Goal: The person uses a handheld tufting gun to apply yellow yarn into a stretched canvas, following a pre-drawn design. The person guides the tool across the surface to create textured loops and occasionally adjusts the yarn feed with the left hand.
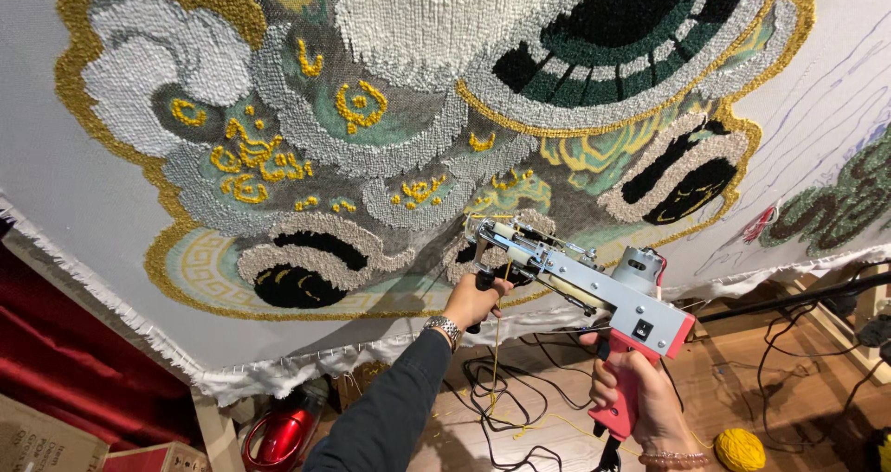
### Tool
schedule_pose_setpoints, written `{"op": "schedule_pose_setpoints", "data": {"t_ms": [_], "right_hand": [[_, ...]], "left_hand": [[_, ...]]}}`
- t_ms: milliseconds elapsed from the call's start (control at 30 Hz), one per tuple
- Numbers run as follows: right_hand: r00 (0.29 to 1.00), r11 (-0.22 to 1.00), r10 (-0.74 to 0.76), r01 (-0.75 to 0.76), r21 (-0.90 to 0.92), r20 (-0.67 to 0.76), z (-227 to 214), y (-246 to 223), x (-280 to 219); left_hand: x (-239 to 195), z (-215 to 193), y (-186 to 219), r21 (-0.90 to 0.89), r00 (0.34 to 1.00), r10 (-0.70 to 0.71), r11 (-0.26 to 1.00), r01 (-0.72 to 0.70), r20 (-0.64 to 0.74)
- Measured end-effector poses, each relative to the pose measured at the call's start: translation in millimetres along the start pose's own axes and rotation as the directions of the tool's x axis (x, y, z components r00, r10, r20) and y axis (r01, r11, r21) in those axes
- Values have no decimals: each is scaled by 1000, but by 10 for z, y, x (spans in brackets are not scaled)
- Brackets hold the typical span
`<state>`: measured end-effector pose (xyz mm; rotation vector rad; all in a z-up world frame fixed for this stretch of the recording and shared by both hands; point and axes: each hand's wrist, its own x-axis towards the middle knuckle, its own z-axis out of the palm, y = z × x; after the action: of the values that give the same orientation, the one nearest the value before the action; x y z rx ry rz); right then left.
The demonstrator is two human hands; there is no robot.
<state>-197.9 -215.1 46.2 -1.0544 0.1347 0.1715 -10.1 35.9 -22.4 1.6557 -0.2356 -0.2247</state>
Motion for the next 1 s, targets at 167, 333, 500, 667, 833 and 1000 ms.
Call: {"op": "schedule_pose_setpoints", "data": {"t_ms": [167, 333, 500, 667, 833, 1000], "right_hand": [[999, 999, -21, 20, -37, -36, 98, -18, 42], [997, 999, -27, 25, -26, -74, 226, 6, 134], [997, 997, -68, 66, -45, -28, 406, 80, 238], [984, 968, -160, 142, -209, -74, 717, 211, 299], [975, 982, -115, 83, -169, -188, 956, 412, 272], [975, 984, -167, 155, -88, -146, 939, 524, 364]], "left_hand": [[42, -75, 18, 43, 1000, -23, 999, 23, -10], [191, -153, -41, -41, 999, 37, 998, -37, -2], [265, -308, -16, -36, 1000, -15, 999, 14, -8], [299, -543, 41, 14, 998, -31, 999, 32, -45], [252, -721, 109, 161, 988, 19, 987, 6, -154], [196, -798, 281, 301, 983, -25, 950, 81, -183]]}}
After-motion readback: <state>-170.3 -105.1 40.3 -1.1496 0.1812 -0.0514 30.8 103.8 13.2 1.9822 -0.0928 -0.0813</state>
